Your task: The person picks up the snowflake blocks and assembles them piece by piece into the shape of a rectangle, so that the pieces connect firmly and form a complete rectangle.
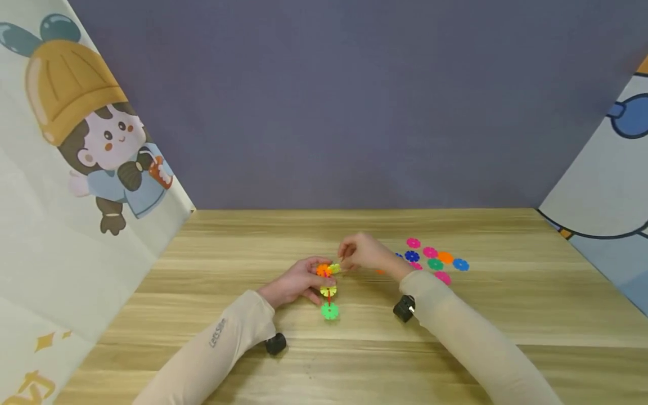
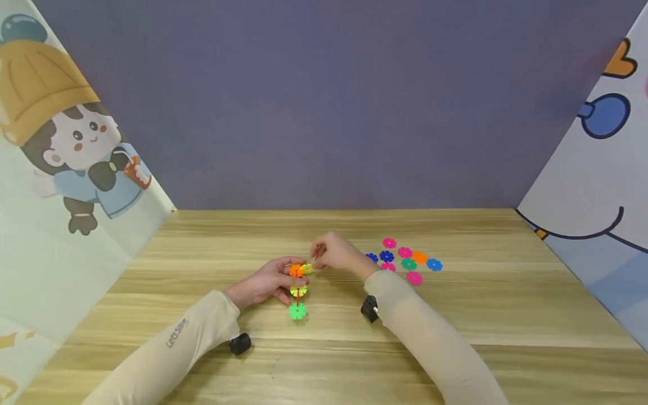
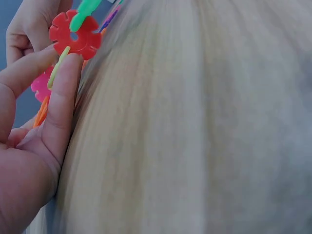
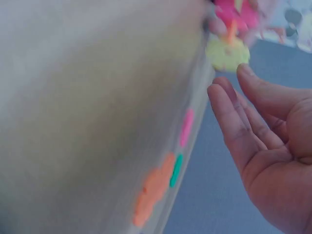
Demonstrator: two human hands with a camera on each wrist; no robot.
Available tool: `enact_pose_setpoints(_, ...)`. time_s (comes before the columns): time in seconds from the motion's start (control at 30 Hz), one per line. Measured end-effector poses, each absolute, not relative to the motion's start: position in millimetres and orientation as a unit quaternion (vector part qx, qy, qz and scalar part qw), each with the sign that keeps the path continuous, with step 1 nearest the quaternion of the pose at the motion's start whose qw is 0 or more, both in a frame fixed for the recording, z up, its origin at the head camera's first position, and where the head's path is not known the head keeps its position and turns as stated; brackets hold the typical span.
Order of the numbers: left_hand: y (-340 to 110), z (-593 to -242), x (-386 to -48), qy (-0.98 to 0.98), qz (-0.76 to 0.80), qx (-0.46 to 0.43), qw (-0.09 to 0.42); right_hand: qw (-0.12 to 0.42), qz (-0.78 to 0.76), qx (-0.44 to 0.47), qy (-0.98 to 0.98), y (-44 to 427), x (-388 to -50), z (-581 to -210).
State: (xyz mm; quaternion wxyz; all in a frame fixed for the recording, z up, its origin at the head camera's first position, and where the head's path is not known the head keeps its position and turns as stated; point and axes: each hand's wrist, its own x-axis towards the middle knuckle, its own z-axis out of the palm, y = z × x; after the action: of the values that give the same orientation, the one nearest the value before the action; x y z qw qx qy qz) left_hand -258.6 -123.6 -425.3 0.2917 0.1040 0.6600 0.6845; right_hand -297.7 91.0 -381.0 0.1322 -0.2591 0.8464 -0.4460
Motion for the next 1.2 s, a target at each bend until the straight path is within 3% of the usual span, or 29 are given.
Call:
enact_pose_setpoints(0.27, -127, -422, -259, 0.644, 0.699, 0.115, 0.288, 0.053, -0.411, -0.224, 0.882, 108, -314, -374)
enact_pose_setpoints(0.57, -129, -424, -258, 0.650, 0.695, 0.111, 0.288, 0.110, -0.333, -0.198, 0.915, 104, -325, -391)
enact_pose_setpoints(0.8, -128, -424, -257, 0.646, 0.701, 0.118, 0.277, 0.092, -0.239, -0.227, 0.940, 97, -325, -388)
enact_pose_setpoints(1.2, -127, -422, -258, 0.646, 0.699, 0.111, 0.287, 0.106, -0.332, -0.204, 0.915, 107, -317, -390)
